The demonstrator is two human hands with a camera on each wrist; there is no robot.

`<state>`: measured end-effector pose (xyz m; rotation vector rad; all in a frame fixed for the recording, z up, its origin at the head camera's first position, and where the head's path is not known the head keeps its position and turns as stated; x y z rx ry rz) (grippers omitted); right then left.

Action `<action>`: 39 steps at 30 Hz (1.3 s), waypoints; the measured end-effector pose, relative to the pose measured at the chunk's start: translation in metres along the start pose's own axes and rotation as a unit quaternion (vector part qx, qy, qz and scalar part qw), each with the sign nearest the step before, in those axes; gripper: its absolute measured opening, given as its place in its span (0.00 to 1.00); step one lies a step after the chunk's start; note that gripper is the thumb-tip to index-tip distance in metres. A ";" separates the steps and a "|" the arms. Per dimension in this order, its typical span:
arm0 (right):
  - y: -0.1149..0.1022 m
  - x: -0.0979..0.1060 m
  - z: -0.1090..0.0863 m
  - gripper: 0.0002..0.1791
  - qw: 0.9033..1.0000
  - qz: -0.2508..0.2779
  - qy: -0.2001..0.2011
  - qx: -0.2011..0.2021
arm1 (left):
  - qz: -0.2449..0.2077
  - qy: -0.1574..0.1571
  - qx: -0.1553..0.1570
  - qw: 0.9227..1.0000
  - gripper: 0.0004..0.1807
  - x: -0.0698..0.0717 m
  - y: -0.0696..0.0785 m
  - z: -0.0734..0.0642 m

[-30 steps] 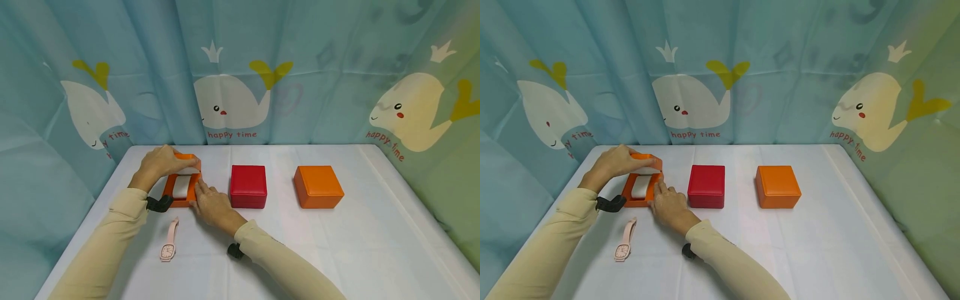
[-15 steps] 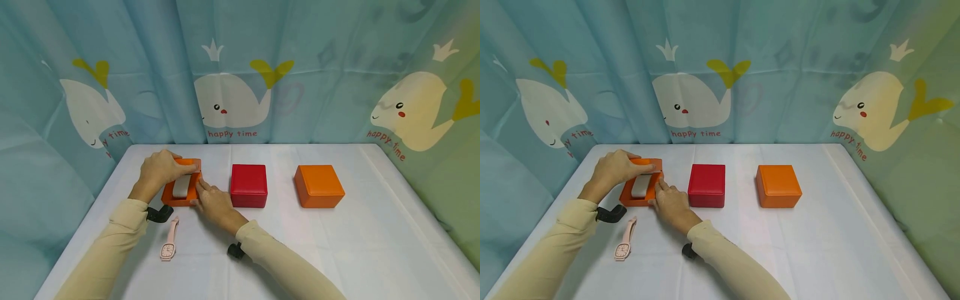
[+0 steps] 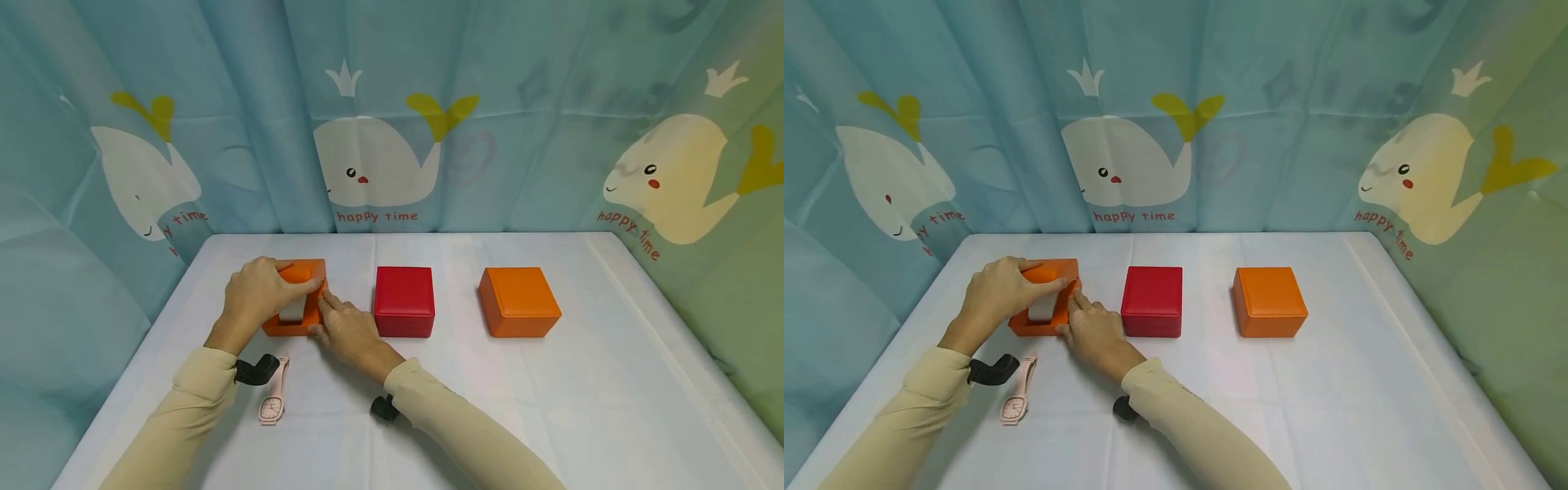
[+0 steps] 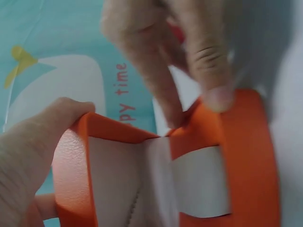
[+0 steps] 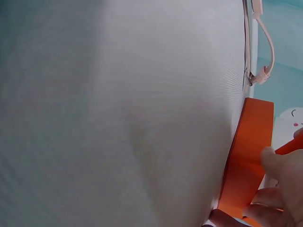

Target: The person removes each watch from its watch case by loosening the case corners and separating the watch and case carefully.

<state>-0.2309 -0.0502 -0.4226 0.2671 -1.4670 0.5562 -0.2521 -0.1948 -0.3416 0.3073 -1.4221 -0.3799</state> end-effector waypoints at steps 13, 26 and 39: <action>0.000 0.000 0.000 0.38 1.000 0.001 -0.004 -0.002 | 0.016 0.033 -0.002 0.999 0.44 -0.011 -0.005 -0.012; 0.001 0.000 0.000 0.36 0.999 0.031 0.004 -0.010 | 0.014 0.051 -0.017 0.998 0.45 -0.020 -0.007 -0.020; 0.001 0.001 0.001 0.35 0.995 0.094 0.022 -0.028 | -0.003 0.104 -0.035 0.994 0.44 -0.032 -0.013 -0.030</action>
Point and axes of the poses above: each hand's wrist, its own z-axis towards the middle knuckle, its own x-axis out of the back of the hand, y = z × x, the point moved 4 cm from there along z, towards the middle knuckle, and after that the axes turned 3 degrees about -z, right-handed, at the moved point
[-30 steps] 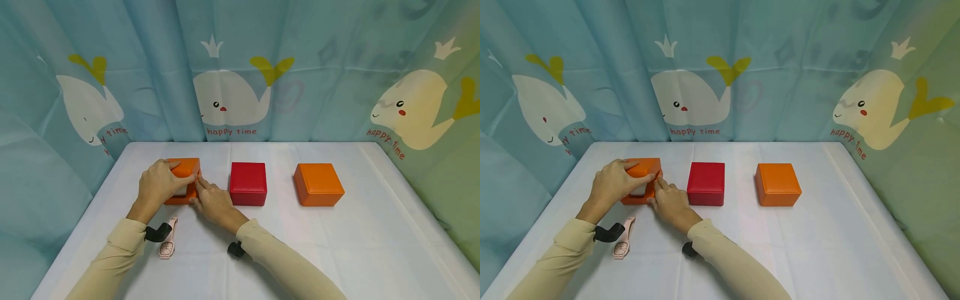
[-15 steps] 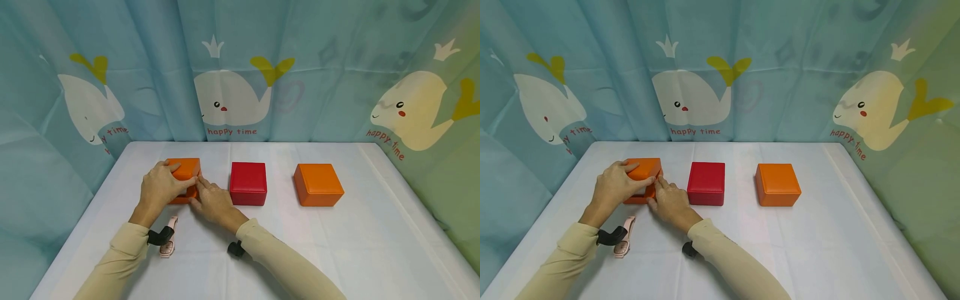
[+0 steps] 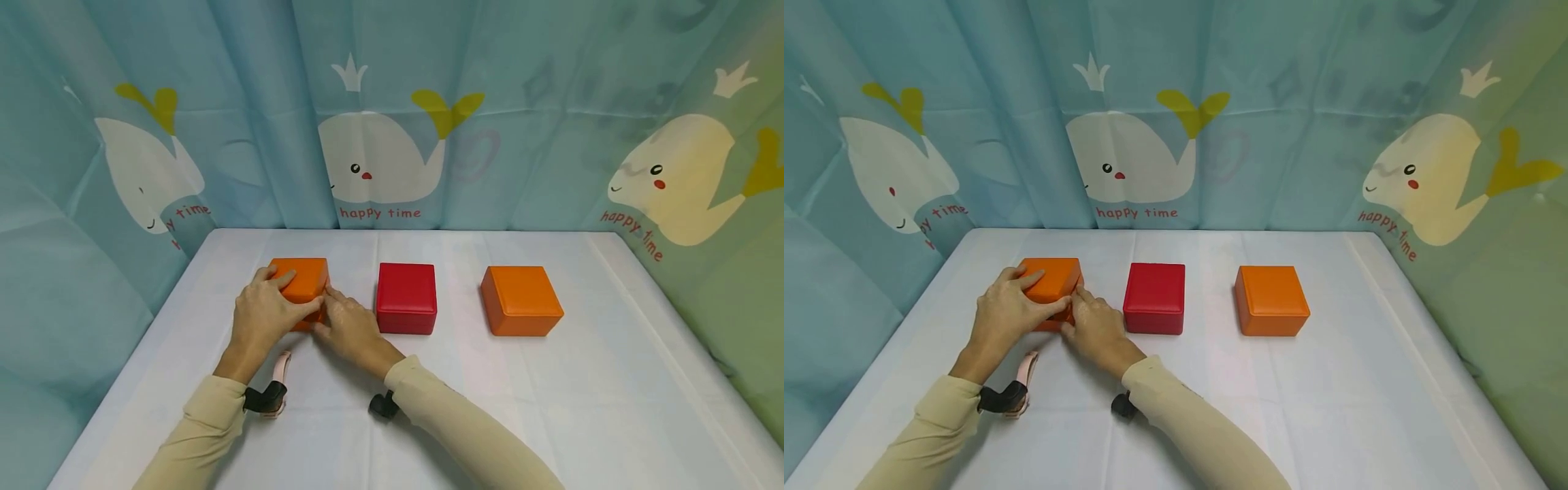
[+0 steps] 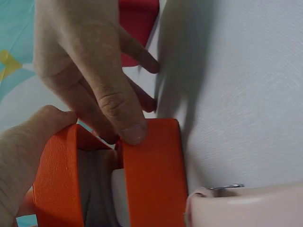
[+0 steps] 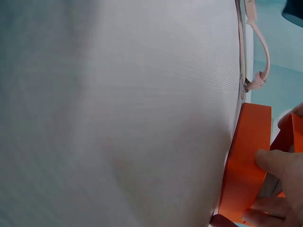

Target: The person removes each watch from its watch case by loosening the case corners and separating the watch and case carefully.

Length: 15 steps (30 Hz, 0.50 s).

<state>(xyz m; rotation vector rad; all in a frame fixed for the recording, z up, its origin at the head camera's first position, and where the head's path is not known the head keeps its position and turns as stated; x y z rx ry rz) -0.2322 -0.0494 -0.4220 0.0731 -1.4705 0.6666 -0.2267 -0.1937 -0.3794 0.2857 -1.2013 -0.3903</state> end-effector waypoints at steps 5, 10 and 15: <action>0.001 0.001 0.000 0.31 1.000 0.007 0.005 -0.001 | 0.002 -0.002 0.003 1.000 0.45 -0.003 -0.001 -0.003; 0.001 -0.001 -0.001 0.36 1.000 0.001 0.008 -0.013 | 0.017 -0.007 0.005 1.000 0.45 -0.006 -0.001 -0.006; 0.003 0.000 -0.002 0.49 1.000 0.013 0.015 -0.017 | 0.017 -0.008 0.006 1.000 0.47 -0.008 0.000 -0.007</action>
Point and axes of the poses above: each hand's wrist, its own z-axis towards the middle knuckle, its own x-axis out of the back of the hand, y = z × x, the point moved 4 cm from there along z, towards the middle knuckle, and after that the axes turned 3 degrees about -z, right-handed, at the moved point
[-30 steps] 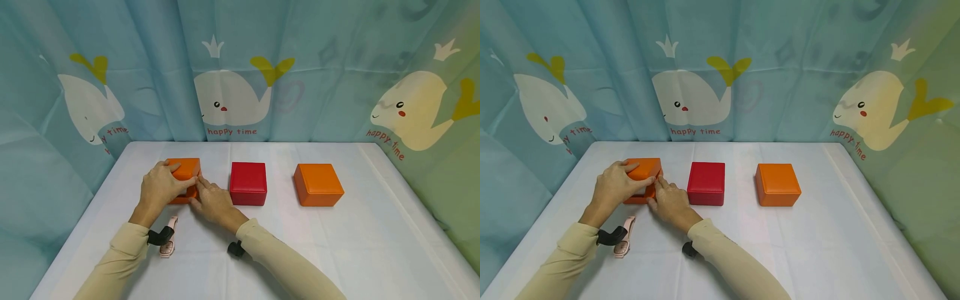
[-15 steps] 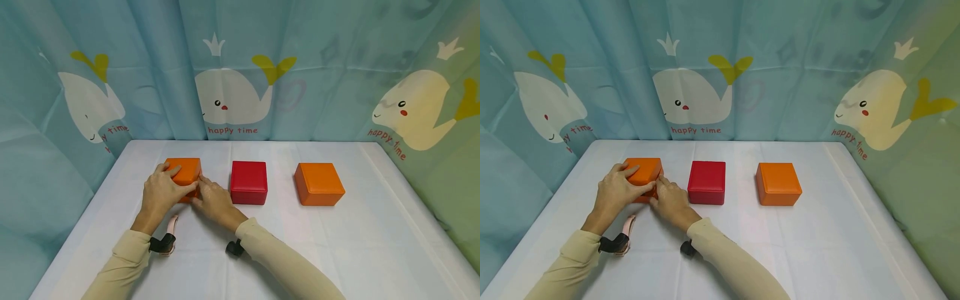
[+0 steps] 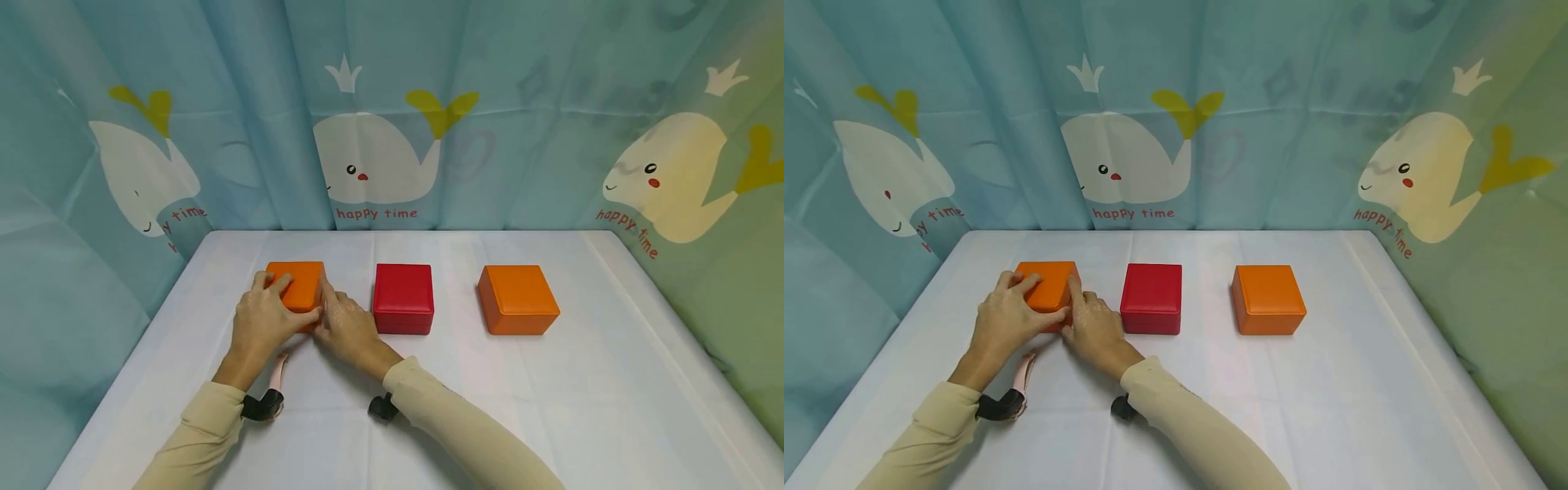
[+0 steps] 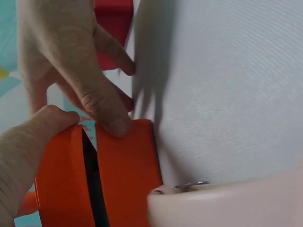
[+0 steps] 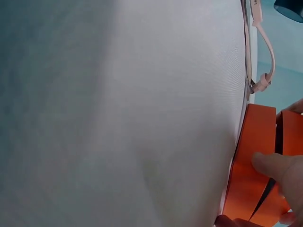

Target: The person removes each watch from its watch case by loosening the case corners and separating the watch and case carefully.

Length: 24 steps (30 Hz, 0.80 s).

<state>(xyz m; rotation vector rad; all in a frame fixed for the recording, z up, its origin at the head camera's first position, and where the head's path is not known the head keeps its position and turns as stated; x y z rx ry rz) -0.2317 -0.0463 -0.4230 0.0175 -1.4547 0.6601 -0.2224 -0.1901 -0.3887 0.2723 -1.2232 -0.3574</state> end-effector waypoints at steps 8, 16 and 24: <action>-0.002 -0.002 -0.001 0.48 1.000 -0.017 -0.006 0.015 | 0.000 0.002 -0.007 1.000 0.45 -0.003 -0.001 -0.002; -0.002 -0.002 0.000 0.48 0.999 -0.026 -0.003 0.021 | 0.015 -0.076 0.021 0.997 0.47 -0.006 0.000 0.003; -0.002 -0.002 0.002 0.48 0.999 -0.043 -0.003 0.030 | 0.012 -0.077 0.015 0.997 0.48 -0.007 0.001 0.005</action>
Point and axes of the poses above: each hand's wrist, its own z-axis towards the middle knuckle, its own x-axis out of the back of the hand, y = z × x, the point moved 4 cm from there along z, towards the middle knuckle, and after that the axes turned 3 degrees about -z, right-handed, at the moved point
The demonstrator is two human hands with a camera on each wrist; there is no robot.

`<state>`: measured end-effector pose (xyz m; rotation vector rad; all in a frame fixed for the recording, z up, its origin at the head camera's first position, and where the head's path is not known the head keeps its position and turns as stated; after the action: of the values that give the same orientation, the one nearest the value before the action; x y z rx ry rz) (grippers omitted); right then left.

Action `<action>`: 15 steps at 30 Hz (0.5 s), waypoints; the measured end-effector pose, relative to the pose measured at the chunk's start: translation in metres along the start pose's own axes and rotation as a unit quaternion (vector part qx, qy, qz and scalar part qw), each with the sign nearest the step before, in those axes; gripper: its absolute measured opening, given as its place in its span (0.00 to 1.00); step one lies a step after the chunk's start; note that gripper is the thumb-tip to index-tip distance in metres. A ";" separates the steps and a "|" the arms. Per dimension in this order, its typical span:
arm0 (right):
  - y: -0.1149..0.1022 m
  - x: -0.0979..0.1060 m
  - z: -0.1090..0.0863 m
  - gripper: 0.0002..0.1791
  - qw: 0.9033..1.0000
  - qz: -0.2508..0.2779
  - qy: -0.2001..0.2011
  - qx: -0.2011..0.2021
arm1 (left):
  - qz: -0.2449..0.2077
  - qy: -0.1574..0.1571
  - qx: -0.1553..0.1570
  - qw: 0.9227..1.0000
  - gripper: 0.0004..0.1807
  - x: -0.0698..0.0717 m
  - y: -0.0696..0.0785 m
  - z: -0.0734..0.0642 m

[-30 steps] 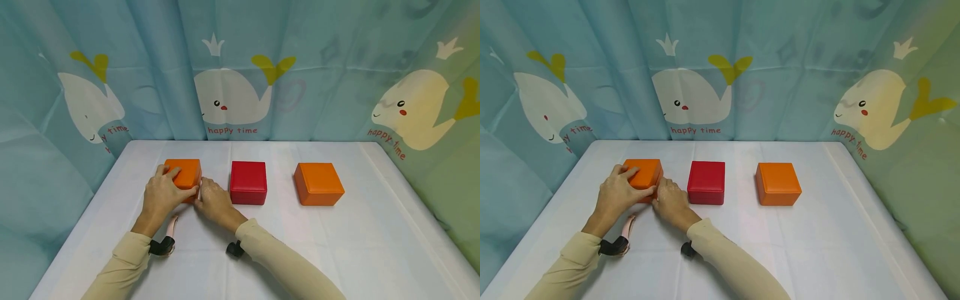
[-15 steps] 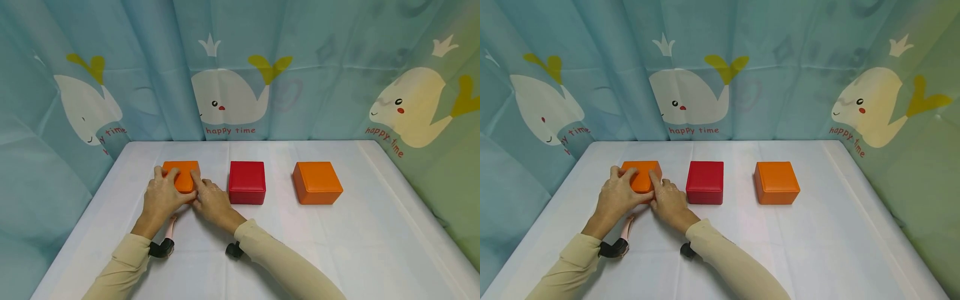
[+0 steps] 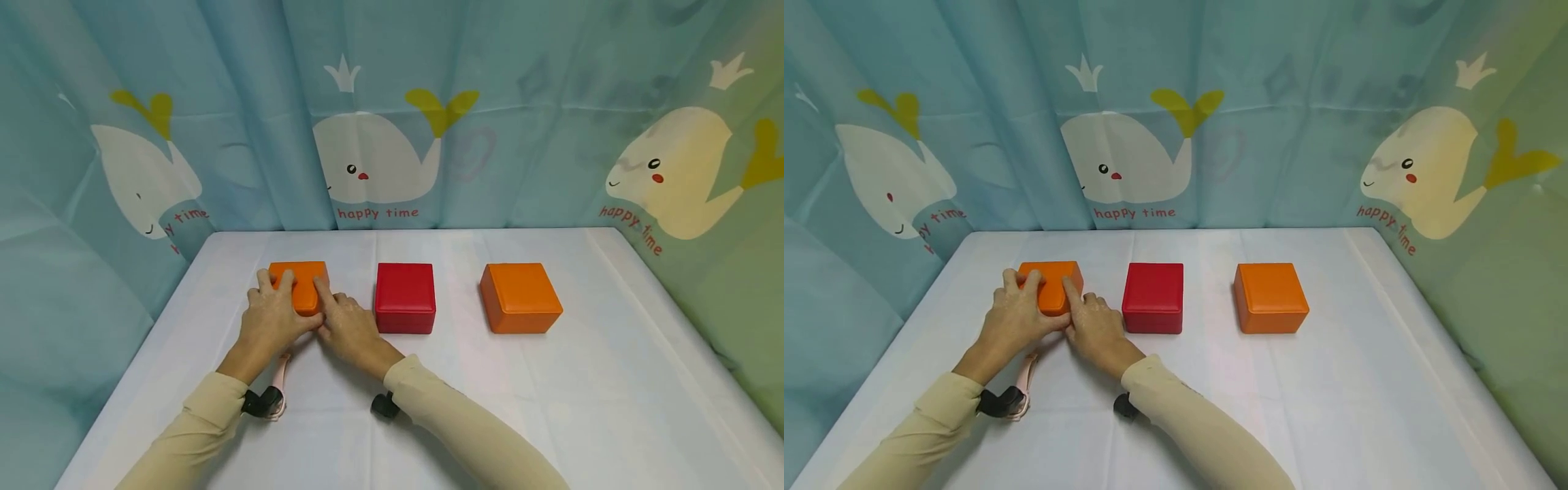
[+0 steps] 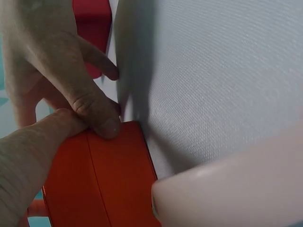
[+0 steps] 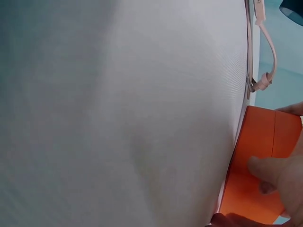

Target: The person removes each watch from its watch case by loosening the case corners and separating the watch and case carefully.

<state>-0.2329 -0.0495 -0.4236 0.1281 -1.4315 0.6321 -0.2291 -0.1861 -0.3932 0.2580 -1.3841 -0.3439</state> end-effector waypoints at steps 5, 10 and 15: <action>0.001 0.001 0.000 0.47 1.000 -0.016 0.012 0.004 | -0.006 0.002 0.000 1.000 0.46 -0.002 0.001 0.002; 0.003 0.005 -0.006 0.46 1.000 0.011 0.007 0.017 | -0.008 0.008 0.003 1.000 0.45 -0.002 -0.001 0.003; 0.006 0.022 -0.017 0.32 0.996 0.070 -0.013 0.053 | 0.020 0.034 -0.010 0.999 0.50 -0.002 -0.001 -0.003</action>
<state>-0.2207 -0.0291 -0.4071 0.1199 -1.4412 0.8250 -0.2268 -0.1864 -0.3958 0.2226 -1.3160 -0.3127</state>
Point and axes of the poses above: each hand's wrist, its own z-axis towards the middle knuckle, its own x-axis out of the back of the hand, y = z × x, the point moved 4 cm from there along z, towards the middle knuckle, and after that the axes turned 3 degrees about -z, right-handed, at the moved point
